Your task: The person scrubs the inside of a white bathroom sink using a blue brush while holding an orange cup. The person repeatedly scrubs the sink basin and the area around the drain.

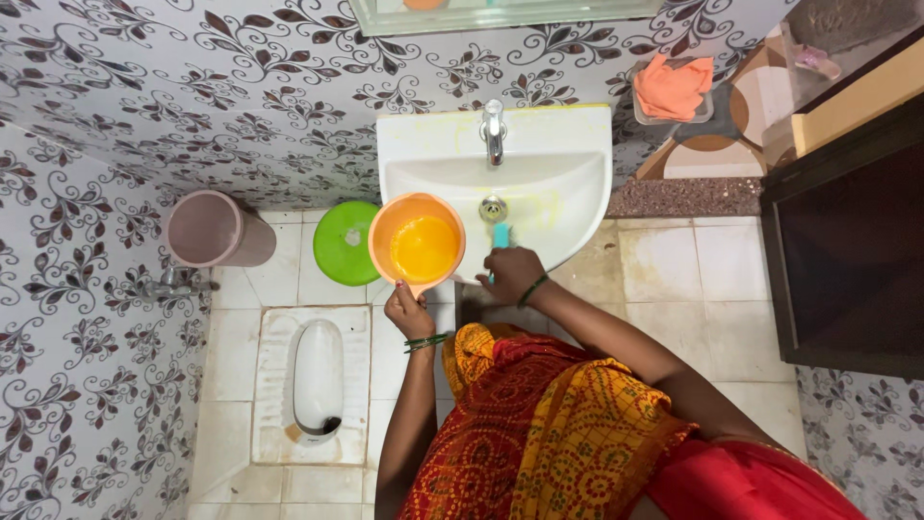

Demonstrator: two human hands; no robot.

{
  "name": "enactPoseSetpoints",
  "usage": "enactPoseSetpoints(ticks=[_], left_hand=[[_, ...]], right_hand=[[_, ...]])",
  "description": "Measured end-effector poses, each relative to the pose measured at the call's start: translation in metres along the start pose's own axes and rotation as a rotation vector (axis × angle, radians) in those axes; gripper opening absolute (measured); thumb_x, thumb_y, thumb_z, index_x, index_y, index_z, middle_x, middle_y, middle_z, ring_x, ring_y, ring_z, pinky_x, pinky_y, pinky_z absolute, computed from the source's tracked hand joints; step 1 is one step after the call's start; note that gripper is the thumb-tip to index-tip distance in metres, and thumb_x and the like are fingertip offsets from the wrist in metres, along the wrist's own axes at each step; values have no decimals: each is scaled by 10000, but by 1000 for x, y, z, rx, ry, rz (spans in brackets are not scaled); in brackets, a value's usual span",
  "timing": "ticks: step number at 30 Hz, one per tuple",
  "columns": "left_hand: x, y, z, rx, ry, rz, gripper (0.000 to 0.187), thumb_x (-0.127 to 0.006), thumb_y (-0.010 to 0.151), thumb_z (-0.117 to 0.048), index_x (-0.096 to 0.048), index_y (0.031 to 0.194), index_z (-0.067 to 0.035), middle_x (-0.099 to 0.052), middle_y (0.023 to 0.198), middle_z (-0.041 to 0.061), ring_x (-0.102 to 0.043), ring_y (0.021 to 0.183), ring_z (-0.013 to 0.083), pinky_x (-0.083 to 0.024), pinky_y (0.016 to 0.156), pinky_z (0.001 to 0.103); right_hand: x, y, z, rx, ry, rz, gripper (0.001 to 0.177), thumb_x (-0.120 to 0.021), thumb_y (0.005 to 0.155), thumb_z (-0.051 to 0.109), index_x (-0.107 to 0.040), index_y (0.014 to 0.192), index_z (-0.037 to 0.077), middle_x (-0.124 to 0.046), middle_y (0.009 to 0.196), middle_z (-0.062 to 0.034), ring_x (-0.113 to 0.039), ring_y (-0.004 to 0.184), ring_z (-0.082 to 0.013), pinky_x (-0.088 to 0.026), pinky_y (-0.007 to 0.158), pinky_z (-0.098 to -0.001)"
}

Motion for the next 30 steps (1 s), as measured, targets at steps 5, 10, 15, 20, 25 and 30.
enactPoseSetpoints(ticks=[5, 10, 15, 20, 25, 30], left_hand=[[6, -1, 3, 11, 8, -19, 554, -497, 1086, -296, -413, 600, -44, -463, 538, 26, -453, 477, 116, -344, 460, 275], [4, 0, 3, 16, -9, -32, 559, -502, 1086, -306, -397, 600, -52, -444, 542, 17, -452, 478, 115, -361, 463, 276], [3, -1, 1, -9, 67, -15, 565, -482, 1079, -315, -440, 587, -42, -483, 524, 25, -451, 465, 117, -346, 451, 275], [3, 0, 1, -9, 51, -18, 569, -485, 1095, -319, -416, 608, -34, -452, 533, 26, -445, 472, 109, -359, 461, 273], [1, 0, 1, 8, 48, -12, 544, -487, 1079, -304, -449, 610, -29, -489, 533, 37, -440, 467, 110, -338, 454, 276], [0, 0, 1, 7, 52, -6, 551, -493, 1082, -306, -463, 612, -19, -501, 532, 42, -438, 463, 110, -335, 454, 279]], right_hand=[[9, -13, -10, 12, 204, -43, 257, -692, 888, 387, -804, 962, 168, -779, 983, -46, -738, 845, -282, -582, 753, -442], [2, 35, -71, -85, 294, -310, 280, -723, 865, 372, -806, 1020, 154, -778, 1078, -67, -732, 912, -298, -574, 807, -430], [-2, 22, -75, -116, 285, -246, 282, -728, 879, 395, -816, 1029, 174, -790, 1044, -56, -741, 891, -285, -580, 812, -414], [11, -24, -49, -16, 297, -67, 262, -699, 890, 402, -826, 990, 195, -802, 968, -33, -761, 832, -229, -596, 771, -397], [13, 1, -63, -89, 146, -148, 246, -694, 878, 350, -812, 993, 168, -781, 985, -45, -741, 803, -270, -591, 722, -426], [19, 16, -49, -76, 100, -145, 254, -721, 836, 365, -806, 965, 163, -762, 905, -68, -728, 787, -300, -584, 718, -451]])
Point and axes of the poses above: each hand's wrist, its own y-axis towards the middle knuckle, its own x-axis out of the back of the hand, z = x × y, the point moved 10 cm from there along y, towards the middle knuckle
